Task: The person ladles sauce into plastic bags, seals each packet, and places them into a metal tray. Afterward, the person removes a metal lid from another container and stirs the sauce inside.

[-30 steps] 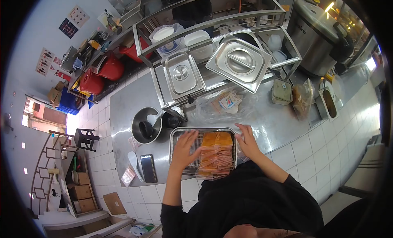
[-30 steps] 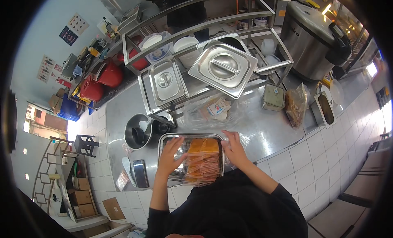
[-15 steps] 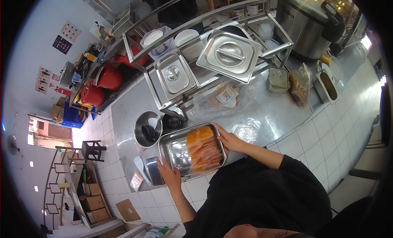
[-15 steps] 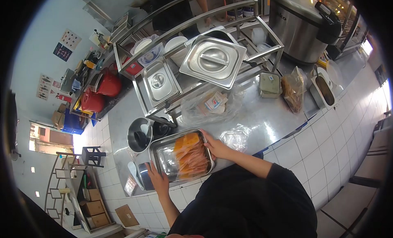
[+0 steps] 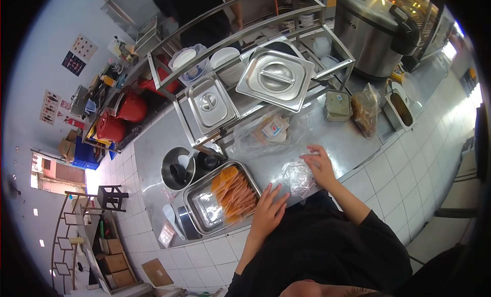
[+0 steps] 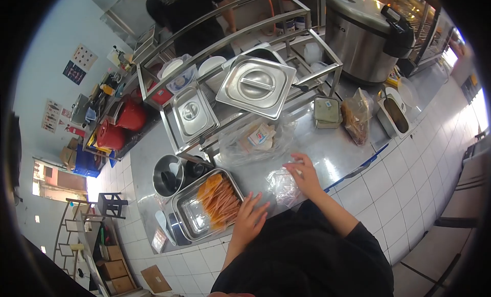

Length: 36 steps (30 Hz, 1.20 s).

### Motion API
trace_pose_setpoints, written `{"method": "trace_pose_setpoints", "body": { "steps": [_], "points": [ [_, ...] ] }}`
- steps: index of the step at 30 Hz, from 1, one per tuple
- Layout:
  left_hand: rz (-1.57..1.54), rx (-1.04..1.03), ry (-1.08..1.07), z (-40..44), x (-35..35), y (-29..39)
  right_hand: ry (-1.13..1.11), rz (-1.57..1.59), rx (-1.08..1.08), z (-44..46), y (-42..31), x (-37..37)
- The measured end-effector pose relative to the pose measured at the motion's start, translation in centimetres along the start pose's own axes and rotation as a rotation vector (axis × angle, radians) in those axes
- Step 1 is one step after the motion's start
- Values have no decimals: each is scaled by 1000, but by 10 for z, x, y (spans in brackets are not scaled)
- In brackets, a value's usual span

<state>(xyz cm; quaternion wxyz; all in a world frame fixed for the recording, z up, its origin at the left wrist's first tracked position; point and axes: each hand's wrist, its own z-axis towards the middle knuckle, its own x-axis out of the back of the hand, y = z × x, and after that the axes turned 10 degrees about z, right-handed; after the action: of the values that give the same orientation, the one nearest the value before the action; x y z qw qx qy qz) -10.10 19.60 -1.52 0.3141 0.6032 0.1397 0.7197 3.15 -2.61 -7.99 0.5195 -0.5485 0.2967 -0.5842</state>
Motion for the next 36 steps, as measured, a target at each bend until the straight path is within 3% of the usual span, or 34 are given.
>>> {"method": "trace_pose_setpoints", "body": {
  "steps": [4,6,8,9,11,12,13,14,18,20,21,23,24,26,27,31,32,33,34,36],
  "points": [
    [243,-101,115,13,9,0,429,342,204,89,-35,47],
    [197,-44,195,21,17,-4,369,48,505,135,-104,71],
    [222,-29,231,27,15,-3,230,-204,564,174,-140,68],
    [162,-28,225,27,8,-8,223,-194,564,192,-134,67],
    [83,-73,216,36,9,1,93,-775,416,227,-118,47],
    [108,-57,229,34,3,5,85,-750,437,236,-118,39],
    [61,54,94,30,-5,9,79,-830,428,243,-116,35],
    [-1,177,-39,24,-11,14,60,-914,419,247,-112,30],
    [-197,355,-77,24,-20,29,28,-880,540,237,-122,38],
    [-58,271,140,34,-26,16,184,-799,720,213,-146,62],
    [-106,337,147,48,-15,17,228,-749,715,194,-158,76],
    [-16,190,368,86,-1,14,271,-653,652,148,-176,111],
    [-148,204,397,104,5,18,279,-613,594,124,-176,132],
    [-392,184,428,142,12,23,177,-350,492,80,-137,175],
    [-503,165,431,160,13,25,146,-48,247,51,-78,184],
    [-705,152,479,207,14,52,72,1241,-284,5,-48,192],
    [-734,145,543,211,5,56,-4,1643,-577,7,-16,183],
    [-767,143,609,212,-4,61,-66,1572,-550,18,0,171],
    [-768,137,600,211,-15,65,-139,1822,-607,26,23,163],
    [-774,207,568,202,-38,71,-217,1930,-642,53,56,151]
  ]
}}
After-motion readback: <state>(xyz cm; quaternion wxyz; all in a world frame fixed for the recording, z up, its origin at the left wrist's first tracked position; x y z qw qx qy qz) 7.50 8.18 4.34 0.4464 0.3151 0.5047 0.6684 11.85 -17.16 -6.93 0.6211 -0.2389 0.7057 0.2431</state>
